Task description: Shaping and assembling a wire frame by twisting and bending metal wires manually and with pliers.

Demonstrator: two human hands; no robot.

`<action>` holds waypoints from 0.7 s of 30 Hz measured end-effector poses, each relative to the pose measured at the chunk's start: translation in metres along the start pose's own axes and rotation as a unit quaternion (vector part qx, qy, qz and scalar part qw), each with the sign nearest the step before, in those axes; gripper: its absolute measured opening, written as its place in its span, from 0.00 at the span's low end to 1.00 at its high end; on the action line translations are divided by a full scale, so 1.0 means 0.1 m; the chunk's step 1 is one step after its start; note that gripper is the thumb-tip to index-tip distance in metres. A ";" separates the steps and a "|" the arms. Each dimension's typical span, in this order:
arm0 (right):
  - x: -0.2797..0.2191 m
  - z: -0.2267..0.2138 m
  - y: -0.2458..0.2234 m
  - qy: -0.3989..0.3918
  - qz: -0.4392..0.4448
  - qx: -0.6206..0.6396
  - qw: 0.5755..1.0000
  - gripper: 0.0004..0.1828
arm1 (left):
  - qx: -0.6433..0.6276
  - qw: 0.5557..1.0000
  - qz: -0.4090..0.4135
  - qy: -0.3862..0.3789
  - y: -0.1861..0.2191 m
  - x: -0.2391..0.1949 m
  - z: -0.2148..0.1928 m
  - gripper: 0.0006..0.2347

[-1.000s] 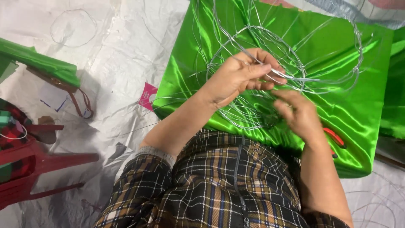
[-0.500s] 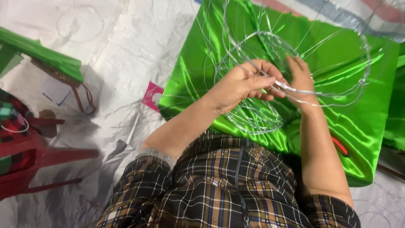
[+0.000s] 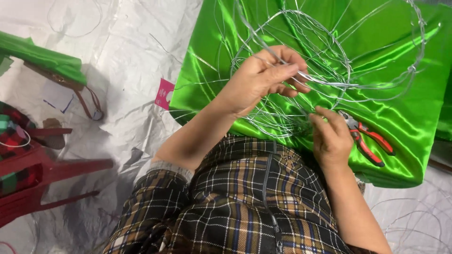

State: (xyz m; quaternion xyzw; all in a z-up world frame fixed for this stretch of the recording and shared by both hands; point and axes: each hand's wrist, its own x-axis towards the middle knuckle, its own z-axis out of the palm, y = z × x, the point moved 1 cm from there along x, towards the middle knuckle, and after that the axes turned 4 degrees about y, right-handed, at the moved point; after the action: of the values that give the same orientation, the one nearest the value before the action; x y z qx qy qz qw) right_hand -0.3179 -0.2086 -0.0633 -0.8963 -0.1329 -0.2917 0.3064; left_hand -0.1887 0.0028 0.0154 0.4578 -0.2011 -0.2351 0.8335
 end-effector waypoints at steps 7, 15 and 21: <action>-0.02 -0.13 0.17 0.076 0.106 0.038 0.991 0.16 | -0.055 0.997 -0.013 0.043 -0.03 -0.03 -0.05 0.06; -0.04 -0.09 0.23 0.044 0.016 0.021 0.999 0.16 | 0.059 0.997 -0.010 0.047 0.08 -0.09 -0.01 0.10; -0.07 -0.09 0.07 -0.020 0.092 0.234 0.968 0.04 | 0.435 0.891 0.055 0.119 0.26 -0.25 -0.11 0.30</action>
State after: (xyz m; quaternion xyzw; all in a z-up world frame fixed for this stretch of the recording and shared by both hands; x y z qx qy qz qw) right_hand -0.3248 -0.2204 -0.0652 -0.8136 -0.1209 -0.2050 0.5304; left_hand -0.1977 0.0371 0.0295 0.7871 -0.2074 -0.0219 0.5805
